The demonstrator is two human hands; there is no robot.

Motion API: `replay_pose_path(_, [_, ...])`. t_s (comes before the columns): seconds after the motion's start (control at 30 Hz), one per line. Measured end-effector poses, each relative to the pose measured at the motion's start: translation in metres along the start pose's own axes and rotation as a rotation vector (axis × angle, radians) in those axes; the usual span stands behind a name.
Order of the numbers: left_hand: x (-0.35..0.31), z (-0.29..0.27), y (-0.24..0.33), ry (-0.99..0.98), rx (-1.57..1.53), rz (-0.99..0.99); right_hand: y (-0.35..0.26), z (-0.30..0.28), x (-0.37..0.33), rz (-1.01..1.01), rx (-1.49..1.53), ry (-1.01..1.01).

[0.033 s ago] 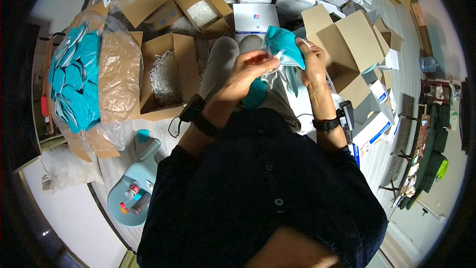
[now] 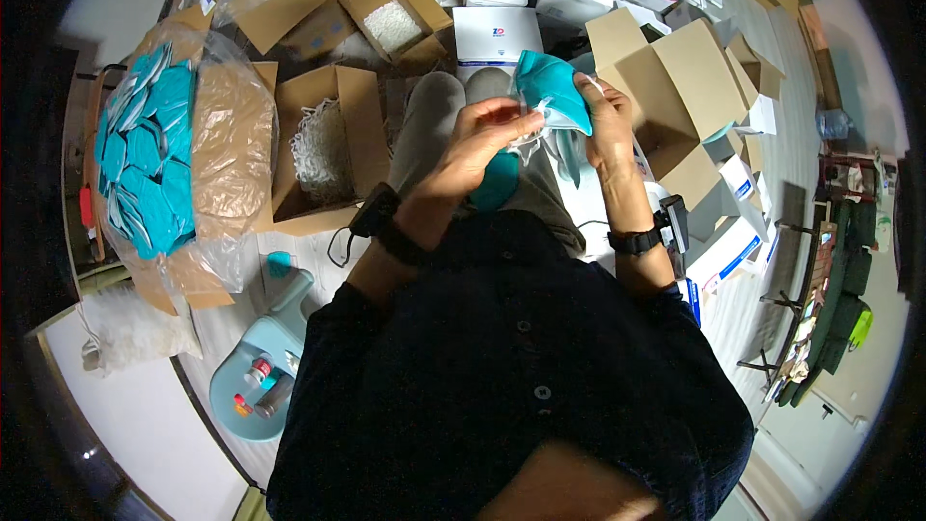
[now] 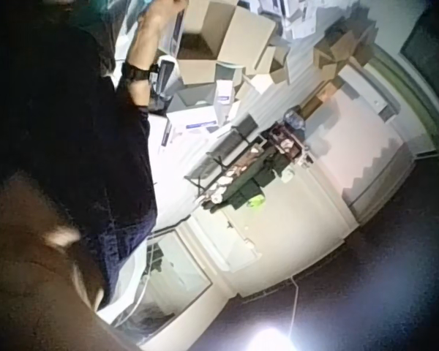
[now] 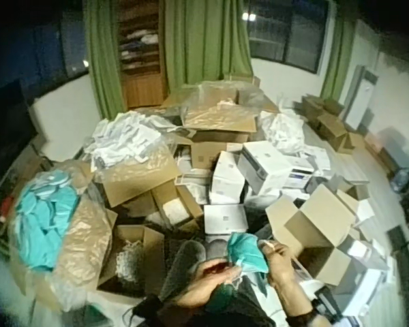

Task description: Opening individual hygiene packages and inspecting medical face masks.

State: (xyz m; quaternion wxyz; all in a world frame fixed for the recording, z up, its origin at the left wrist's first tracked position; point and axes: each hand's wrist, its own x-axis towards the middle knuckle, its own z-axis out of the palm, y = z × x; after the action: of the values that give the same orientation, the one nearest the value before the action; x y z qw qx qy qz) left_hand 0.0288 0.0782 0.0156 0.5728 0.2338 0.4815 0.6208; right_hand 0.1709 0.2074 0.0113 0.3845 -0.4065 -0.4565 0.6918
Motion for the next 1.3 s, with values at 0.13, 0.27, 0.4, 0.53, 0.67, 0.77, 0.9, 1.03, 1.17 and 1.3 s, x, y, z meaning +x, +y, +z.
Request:
replay_pose_path(0.13, [0.003,-0.003,-0.006,0.05,0.182,0.005,-0.002,0.004,-0.003,0.013,-0.034,-0.028])
replay_pose_path(0.27, [0.004,-0.012,-0.01,-0.084,-0.069,-0.114,0.0,0.006,-0.003,0.036,-0.02,-0.005])
replay_pose_path(0.4, [0.003,-0.01,-0.018,-0.13,-0.046,-0.181,0.004,0.004,-0.002,0.032,-0.089,0.018])
replay_pose_path(0.53, [-0.002,-0.009,-0.01,-0.106,0.271,-0.177,0.01,0.002,0.0,0.019,-0.128,-0.024])
replay_pose_path(0.67, [-0.012,-0.023,0.001,-0.168,0.311,-0.04,0.007,-0.018,0.014,-0.01,-0.124,-0.015])
replay_pose_path(0.77, [-0.026,-0.043,0.027,-0.194,0.408,0.084,0.01,-0.048,0.024,0.006,-0.173,-0.002])
replay_pose_path(0.9, [-0.045,-0.065,0.033,0.017,0.309,0.315,0.014,-0.071,0.029,0.028,-0.27,-0.05])
replay_pose_path(1.03, [-0.034,-0.049,0.034,0.112,-0.819,0.056,0.021,-0.056,0.026,0.037,-0.357,-0.13])
replay_pose_path(1.17, [-0.017,-0.065,0.005,-0.308,-0.775,0.009,0.038,-0.039,0.036,-0.017,-0.516,-0.086])
replay_pose_path(1.3, [-0.013,-0.058,0.011,-0.344,-0.505,0.009,0.048,-0.058,0.039,0.079,-0.576,-0.085])
